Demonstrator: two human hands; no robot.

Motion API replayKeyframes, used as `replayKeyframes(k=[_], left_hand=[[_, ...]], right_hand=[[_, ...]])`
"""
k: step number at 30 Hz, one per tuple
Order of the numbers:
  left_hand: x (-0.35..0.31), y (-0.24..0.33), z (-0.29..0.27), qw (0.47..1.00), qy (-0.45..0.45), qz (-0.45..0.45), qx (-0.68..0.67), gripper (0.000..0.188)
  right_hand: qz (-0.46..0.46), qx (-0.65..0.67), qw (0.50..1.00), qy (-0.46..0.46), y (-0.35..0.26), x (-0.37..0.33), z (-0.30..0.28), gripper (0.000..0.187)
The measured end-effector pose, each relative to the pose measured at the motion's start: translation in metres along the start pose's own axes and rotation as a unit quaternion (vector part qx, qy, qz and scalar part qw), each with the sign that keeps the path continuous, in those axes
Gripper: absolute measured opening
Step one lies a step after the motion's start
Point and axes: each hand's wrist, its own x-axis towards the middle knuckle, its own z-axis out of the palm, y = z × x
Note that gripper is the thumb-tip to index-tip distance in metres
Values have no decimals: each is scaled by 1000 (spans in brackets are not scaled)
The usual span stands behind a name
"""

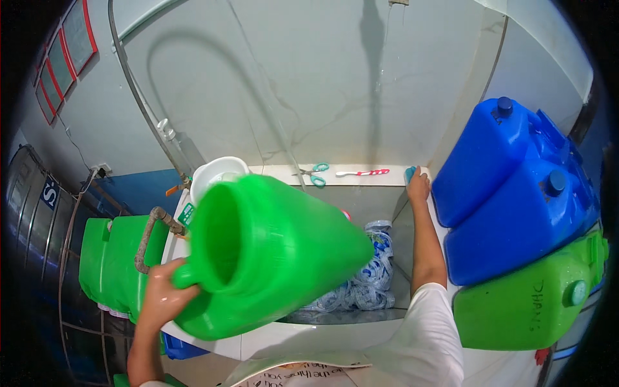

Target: The person washes a green plastic container with a red lid at a sink. They scrub the exterior and interior with a sponge, rinse it under running water, and place it on a nearby rack. The person repeats this process with a second green container.

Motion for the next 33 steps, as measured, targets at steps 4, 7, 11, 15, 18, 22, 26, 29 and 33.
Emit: replayKeyframes(k=[4, 7, 11, 15, 18, 22, 26, 29, 33], left_hand=[[-68, -15, -38, 965, 152, -153, -151, 15], [-97, -22, -36, 935, 205, -179, -227, 8], [-102, -39, -10, 917, 189, -209, -282, 10], [-106, -45, 7, 902, 202, -225, -307, 9], [-103, -52, 4, 905, 172, -229, -314, 6], [-98, -56, 14, 902, 168, -227, -326, 2], [-94, -68, 21, 886, 179, -231, -360, 4], [-92, -77, 13, 890, 188, -232, -344, 7], [-84, -90, 17, 899, 153, -224, -344, 9]], right_hand=[[-126, 347, 903, -221, -62, -24, 4, 38], [-122, 449, 811, -355, -139, -62, -13, 35], [40, 594, 618, -513, -204, -129, -16, 35], [140, 523, 603, -586, -177, -241, 44, 36], [139, 509, 608, -594, -165, -232, 39, 36], [98, 593, 532, -597, -193, -104, -1, 38], [136, 549, 576, -591, -178, -177, 38, 39], [168, 503, 598, -601, -150, -235, 46, 39], [132, 566, 550, -599, -165, -127, 11, 41]])
